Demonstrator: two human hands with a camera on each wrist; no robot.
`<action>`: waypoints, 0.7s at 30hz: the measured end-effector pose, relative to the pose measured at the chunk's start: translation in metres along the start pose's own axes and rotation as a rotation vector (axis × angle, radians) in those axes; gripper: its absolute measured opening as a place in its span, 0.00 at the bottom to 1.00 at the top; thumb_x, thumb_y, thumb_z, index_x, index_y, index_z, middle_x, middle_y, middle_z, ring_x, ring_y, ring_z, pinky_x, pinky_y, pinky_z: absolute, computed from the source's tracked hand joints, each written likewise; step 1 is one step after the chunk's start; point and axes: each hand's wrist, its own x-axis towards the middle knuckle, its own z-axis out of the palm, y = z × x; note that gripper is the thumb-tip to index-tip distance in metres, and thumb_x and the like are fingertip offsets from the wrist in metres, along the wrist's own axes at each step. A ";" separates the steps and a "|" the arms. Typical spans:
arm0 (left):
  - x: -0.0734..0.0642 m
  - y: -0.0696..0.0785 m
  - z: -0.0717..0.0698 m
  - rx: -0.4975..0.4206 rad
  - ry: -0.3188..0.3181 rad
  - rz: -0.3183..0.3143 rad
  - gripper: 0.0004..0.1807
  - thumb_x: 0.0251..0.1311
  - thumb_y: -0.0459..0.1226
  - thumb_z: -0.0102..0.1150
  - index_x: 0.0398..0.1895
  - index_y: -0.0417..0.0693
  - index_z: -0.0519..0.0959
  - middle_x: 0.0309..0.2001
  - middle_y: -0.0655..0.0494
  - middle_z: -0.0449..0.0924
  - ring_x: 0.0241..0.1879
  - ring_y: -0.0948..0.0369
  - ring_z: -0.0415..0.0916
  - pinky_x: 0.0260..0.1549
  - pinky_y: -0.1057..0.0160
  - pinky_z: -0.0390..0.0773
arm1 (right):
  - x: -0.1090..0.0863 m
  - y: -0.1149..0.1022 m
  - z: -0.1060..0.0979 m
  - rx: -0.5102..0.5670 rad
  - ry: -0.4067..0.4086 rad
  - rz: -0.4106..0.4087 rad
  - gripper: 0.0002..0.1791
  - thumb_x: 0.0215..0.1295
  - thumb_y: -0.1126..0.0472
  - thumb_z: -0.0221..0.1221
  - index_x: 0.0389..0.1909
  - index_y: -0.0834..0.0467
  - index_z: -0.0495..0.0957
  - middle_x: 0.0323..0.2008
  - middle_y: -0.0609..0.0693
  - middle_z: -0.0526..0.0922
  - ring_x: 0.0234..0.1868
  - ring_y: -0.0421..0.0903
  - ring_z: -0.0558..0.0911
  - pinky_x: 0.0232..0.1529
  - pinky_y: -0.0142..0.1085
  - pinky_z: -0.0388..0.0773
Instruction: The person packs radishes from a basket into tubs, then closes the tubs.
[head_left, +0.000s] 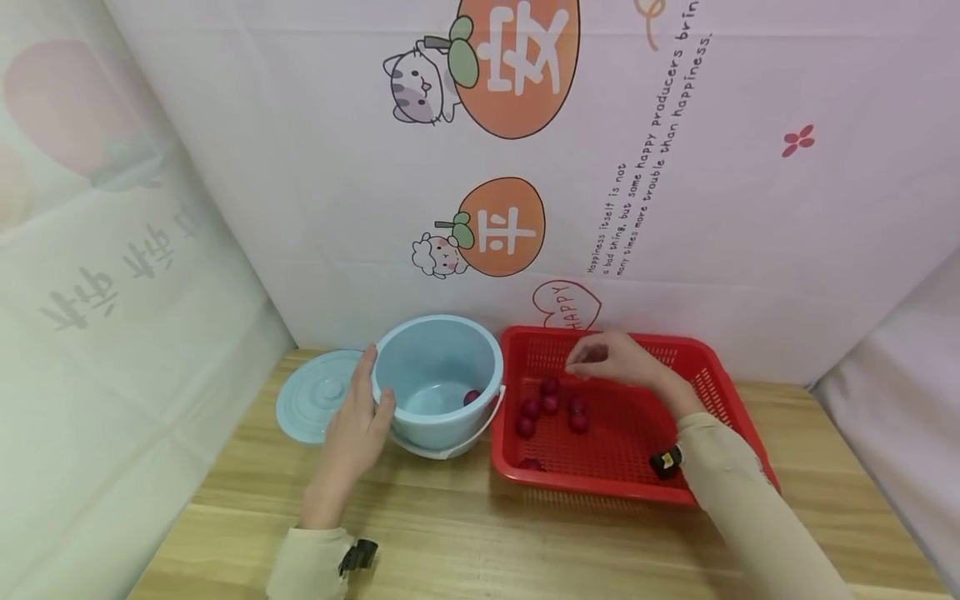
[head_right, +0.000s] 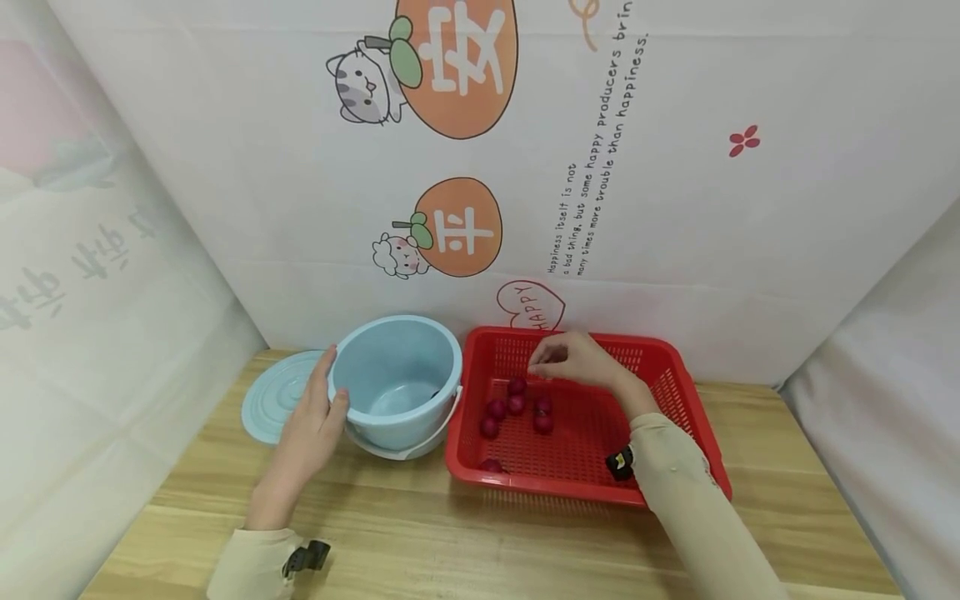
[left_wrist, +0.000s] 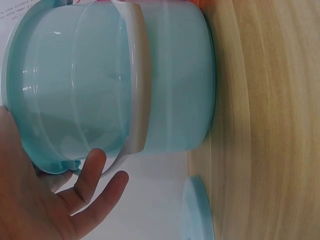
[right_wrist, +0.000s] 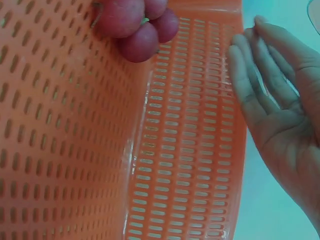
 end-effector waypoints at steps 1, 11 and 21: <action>0.000 0.000 0.000 0.000 0.000 0.002 0.38 0.81 0.47 0.43 0.88 0.54 0.44 0.83 0.44 0.53 0.62 0.32 0.75 0.48 0.30 0.79 | 0.000 0.001 0.001 -0.033 -0.016 0.004 0.06 0.69 0.64 0.70 0.42 0.62 0.89 0.38 0.59 0.90 0.38 0.50 0.88 0.41 0.37 0.85; -0.001 -0.001 -0.001 -0.002 -0.024 -0.001 0.38 0.82 0.49 0.42 0.88 0.56 0.42 0.84 0.46 0.51 0.61 0.33 0.76 0.46 0.31 0.79 | 0.002 0.008 0.009 -0.218 -0.145 0.017 0.04 0.67 0.64 0.71 0.41 0.57 0.88 0.37 0.44 0.90 0.39 0.41 0.87 0.43 0.37 0.85; 0.000 -0.002 -0.002 -0.011 -0.024 0.003 0.38 0.83 0.53 0.39 0.88 0.57 0.42 0.84 0.47 0.51 0.65 0.34 0.74 0.49 0.30 0.78 | 0.000 0.006 0.014 -0.255 -0.311 0.126 0.12 0.65 0.60 0.73 0.46 0.62 0.87 0.38 0.47 0.88 0.41 0.42 0.84 0.42 0.36 0.82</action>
